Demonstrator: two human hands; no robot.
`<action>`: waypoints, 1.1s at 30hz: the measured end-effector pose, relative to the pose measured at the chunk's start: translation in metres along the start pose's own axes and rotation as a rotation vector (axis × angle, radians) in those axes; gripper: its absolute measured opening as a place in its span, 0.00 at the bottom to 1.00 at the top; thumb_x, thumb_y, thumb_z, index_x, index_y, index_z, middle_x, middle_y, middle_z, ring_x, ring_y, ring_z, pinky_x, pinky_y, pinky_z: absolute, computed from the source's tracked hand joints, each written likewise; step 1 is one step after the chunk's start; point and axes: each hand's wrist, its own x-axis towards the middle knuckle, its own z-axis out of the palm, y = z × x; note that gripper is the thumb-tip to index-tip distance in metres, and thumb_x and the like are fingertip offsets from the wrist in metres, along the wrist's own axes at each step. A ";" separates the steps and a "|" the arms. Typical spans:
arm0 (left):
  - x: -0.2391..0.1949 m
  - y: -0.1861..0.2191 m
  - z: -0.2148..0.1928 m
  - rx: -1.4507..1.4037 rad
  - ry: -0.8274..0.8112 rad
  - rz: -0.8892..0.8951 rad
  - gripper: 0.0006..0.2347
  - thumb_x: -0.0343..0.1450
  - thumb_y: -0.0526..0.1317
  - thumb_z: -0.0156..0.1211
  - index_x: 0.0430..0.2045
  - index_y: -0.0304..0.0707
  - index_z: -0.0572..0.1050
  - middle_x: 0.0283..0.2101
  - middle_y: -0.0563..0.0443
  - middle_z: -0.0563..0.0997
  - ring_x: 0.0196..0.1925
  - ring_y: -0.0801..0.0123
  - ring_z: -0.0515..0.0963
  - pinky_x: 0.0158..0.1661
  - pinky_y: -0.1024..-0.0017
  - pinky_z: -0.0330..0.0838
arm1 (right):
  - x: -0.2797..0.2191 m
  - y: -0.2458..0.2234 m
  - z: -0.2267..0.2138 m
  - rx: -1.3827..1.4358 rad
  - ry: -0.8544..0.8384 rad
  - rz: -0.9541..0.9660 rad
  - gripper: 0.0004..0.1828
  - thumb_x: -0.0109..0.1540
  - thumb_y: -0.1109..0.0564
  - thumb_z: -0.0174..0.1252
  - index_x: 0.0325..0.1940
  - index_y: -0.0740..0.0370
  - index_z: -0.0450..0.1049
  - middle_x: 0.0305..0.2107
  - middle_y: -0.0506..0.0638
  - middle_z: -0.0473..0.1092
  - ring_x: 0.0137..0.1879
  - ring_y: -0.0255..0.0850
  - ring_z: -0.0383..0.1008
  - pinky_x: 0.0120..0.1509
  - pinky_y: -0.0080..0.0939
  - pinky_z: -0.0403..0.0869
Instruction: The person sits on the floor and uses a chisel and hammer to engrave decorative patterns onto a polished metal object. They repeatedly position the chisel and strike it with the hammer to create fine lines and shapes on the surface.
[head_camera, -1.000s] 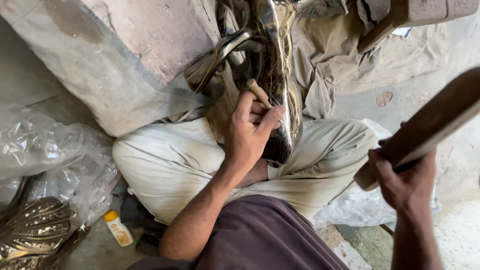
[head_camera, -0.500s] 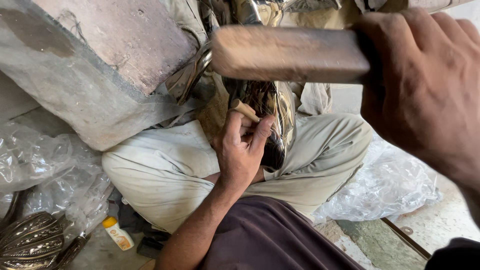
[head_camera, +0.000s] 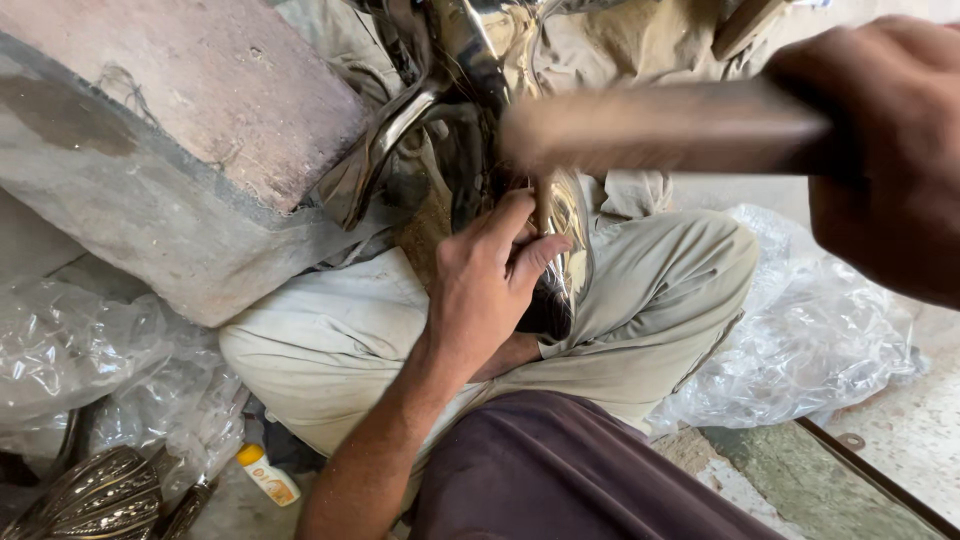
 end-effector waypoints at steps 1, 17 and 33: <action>0.003 0.001 -0.002 -0.004 -0.020 0.033 0.14 0.73 0.43 0.65 0.46 0.32 0.74 0.34 0.45 0.83 0.35 0.64 0.86 0.31 0.69 0.78 | -0.008 0.003 0.004 0.107 0.007 0.065 0.25 0.57 0.71 0.60 0.59 0.69 0.71 0.40 0.63 0.74 0.41 0.51 0.79 0.45 0.48 0.79; 0.055 0.011 0.000 0.188 -0.797 0.053 0.14 0.73 0.37 0.60 0.54 0.41 0.72 0.29 0.44 0.83 0.31 0.70 0.87 0.25 0.72 0.79 | -0.121 -0.045 0.068 0.434 -0.078 0.800 0.26 0.58 0.63 0.63 0.58 0.71 0.66 0.40 0.67 0.75 0.37 0.50 0.79 0.39 0.49 0.81; 0.060 0.011 -0.008 0.127 -0.861 0.202 0.13 0.72 0.27 0.53 0.46 0.46 0.77 0.31 0.48 0.86 0.37 0.67 0.89 0.33 0.68 0.83 | -0.175 -0.102 0.121 0.460 0.267 0.844 0.31 0.57 0.62 0.65 0.64 0.66 0.67 0.41 0.61 0.75 0.40 0.50 0.78 0.43 0.44 0.76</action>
